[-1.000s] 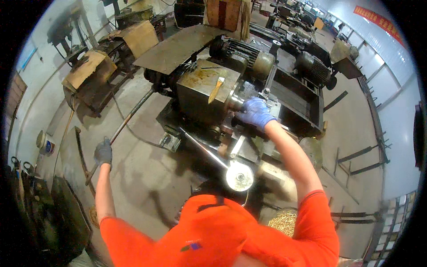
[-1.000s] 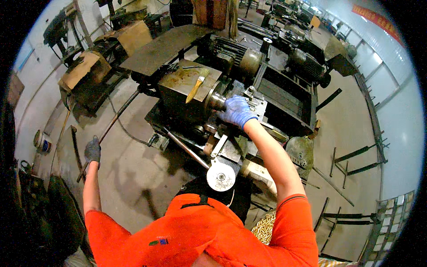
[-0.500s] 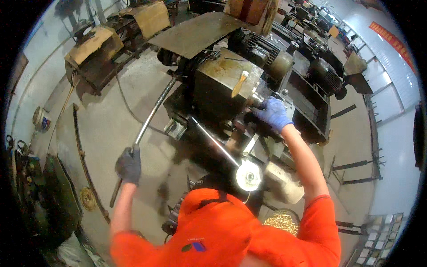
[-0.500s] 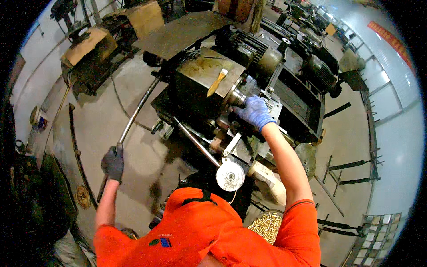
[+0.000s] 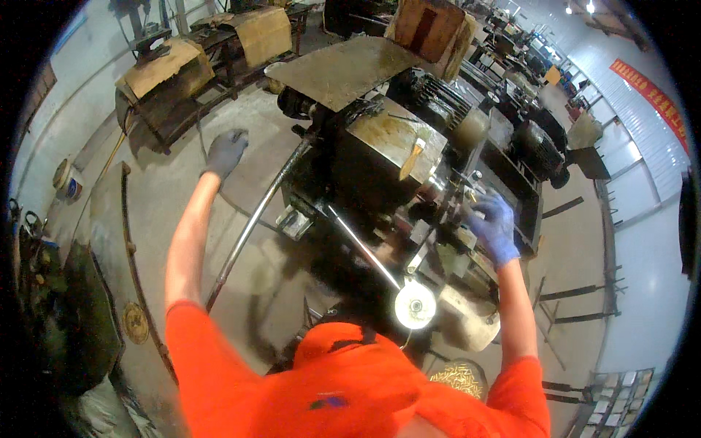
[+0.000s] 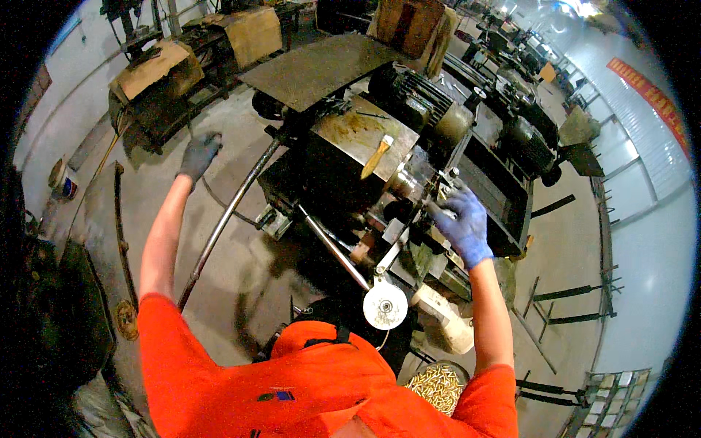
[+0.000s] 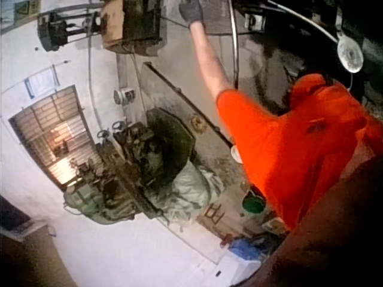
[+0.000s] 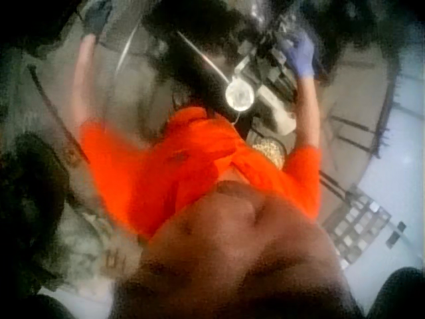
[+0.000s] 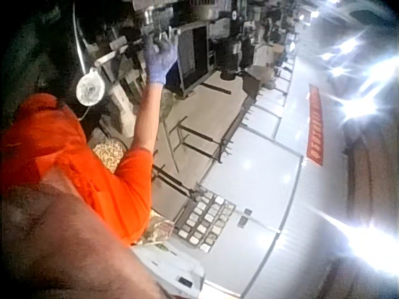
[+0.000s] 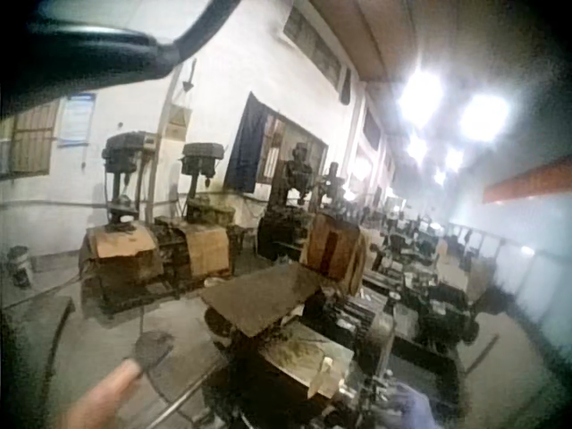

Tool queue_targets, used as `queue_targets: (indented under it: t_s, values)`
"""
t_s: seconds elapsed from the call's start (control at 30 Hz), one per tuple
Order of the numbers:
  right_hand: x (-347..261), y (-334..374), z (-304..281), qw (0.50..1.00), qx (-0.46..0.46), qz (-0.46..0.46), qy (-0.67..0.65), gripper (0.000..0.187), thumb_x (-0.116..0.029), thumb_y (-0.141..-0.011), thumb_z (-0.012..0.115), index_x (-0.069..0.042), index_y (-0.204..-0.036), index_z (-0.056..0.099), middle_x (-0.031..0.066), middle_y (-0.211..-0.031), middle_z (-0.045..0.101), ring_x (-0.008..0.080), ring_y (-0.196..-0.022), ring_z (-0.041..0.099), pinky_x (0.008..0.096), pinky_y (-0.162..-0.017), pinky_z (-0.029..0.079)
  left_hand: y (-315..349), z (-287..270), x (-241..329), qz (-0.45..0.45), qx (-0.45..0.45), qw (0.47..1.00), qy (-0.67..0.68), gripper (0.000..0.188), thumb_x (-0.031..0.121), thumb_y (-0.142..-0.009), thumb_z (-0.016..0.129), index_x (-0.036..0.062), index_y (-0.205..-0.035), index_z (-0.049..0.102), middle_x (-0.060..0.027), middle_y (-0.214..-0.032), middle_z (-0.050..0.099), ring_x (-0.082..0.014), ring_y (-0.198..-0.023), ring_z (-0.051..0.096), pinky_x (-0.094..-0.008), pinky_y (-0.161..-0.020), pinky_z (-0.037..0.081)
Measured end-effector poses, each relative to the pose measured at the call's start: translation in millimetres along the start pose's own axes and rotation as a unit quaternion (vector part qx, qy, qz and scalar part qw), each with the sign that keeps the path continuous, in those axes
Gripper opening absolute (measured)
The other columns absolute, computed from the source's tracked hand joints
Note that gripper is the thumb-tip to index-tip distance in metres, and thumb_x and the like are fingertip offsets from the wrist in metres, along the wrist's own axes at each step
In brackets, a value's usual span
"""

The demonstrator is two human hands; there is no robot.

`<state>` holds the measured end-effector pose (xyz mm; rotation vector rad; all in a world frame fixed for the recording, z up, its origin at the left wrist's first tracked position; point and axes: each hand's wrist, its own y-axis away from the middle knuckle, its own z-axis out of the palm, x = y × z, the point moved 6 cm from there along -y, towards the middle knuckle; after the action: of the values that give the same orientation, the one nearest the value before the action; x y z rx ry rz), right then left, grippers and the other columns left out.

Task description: The person operates a lathe to machine small brass parts, removes them, and measures them with a dial caliper. They then walk to a nearby station and wipe a tray containing parts with a cloth.

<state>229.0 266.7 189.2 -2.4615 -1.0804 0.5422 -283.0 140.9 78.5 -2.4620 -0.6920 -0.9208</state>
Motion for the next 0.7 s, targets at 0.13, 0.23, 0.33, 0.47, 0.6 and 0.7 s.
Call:
queue_targets:
  t_s: [0.13, 0.23, 0.33, 0.47, 0.6, 0.7]
  values:
    - [5, 36, -25, 0.998, 0.01, 0.056, -0.036, 0.013, -0.012, -0.066, 0.075, -0.003, -0.07, 0.066, 0.0132, -0.078, 0.063, 0.0287, -0.082, 0.061, 0.0384, -0.09, 0.045, -89, 47, -16, 0.049, 0.018, 0.999, 0.013, 0.042, 0.025, -0.084, 0.052, 0.002, -0.118, 0.054, -0.0179, -0.12, 0.054, -0.0293, -0.111, 0.052, -0.0355, -0.093, 0.041]
    - [42, 78, -39, 0.991, 0.02, 0.132, -0.009, 0.015, -0.011, -0.066, 0.075, 0.0, -0.07, 0.065, 0.0147, -0.08, 0.064, 0.0301, -0.084, 0.062, 0.0395, -0.089, 0.045, -129, 82, -15, 0.02, 0.032, 0.999, -0.014, 0.039, 0.02, -0.082, 0.051, 0.0017, -0.116, 0.053, -0.0201, -0.118, 0.054, -0.0326, -0.109, 0.052, -0.0383, -0.091, 0.042]
    - [49, 105, -58, 0.985, 0.052, 0.163, 0.013, 0.016, -0.01, -0.065, 0.075, 0.001, -0.068, 0.065, 0.0152, -0.077, 0.063, 0.0299, -0.08, 0.061, 0.0391, -0.089, 0.045, -161, 101, -29, -0.005, 0.05, 0.979, -0.197, 0.036, 0.019, -0.078, 0.057, 0.0022, -0.11, 0.057, -0.0207, -0.111, 0.058, -0.0339, -0.104, 0.055, -0.0385, -0.086, 0.044]
    - [61, 133, -67, 0.978, 0.054, 0.2, 0.027, 0.016, -0.011, -0.066, 0.074, 0.001, -0.066, 0.064, 0.0155, -0.074, 0.062, 0.0291, -0.076, 0.06, 0.0397, -0.09, 0.044, -159, 91, -17, 0.094, 0.059, 0.994, -0.02, 0.02, 0.013, -0.077, 0.056, 0.0022, -0.092, 0.065, -0.021, -0.093, 0.063, -0.0339, -0.092, 0.06, -0.0387, -0.079, 0.047]
    - [67, 147, -63, 0.975, 0.056, 0.212, 0.041, 0.018, -0.014, -0.068, 0.073, 0.001, -0.064, 0.064, 0.0155, -0.071, 0.061, 0.0291, -0.074, 0.06, 0.0412, -0.091, 0.043, -154, 83, 4, 0.015, 0.054, 0.992, -0.111, 0.022, 0.009, -0.076, 0.054, 0.002, -0.095, 0.063, -0.0224, -0.097, 0.062, -0.0348, -0.096, 0.058, -0.0394, -0.079, 0.047]
    - [65, 147, -63, 0.975, 0.042, 0.214, 0.033, 0.018, -0.014, -0.069, 0.073, 0.001, -0.064, 0.063, 0.0153, -0.07, 0.061, 0.0292, -0.073, 0.06, 0.0421, -0.091, 0.042, -152, 75, 8, 0.017, 0.095, 0.99, -0.106, 0.023, 0.01, -0.076, 0.053, 0.0016, -0.096, 0.063, -0.0228, -0.099, 0.061, -0.0364, -0.096, 0.057, -0.04, -0.08, 0.047]
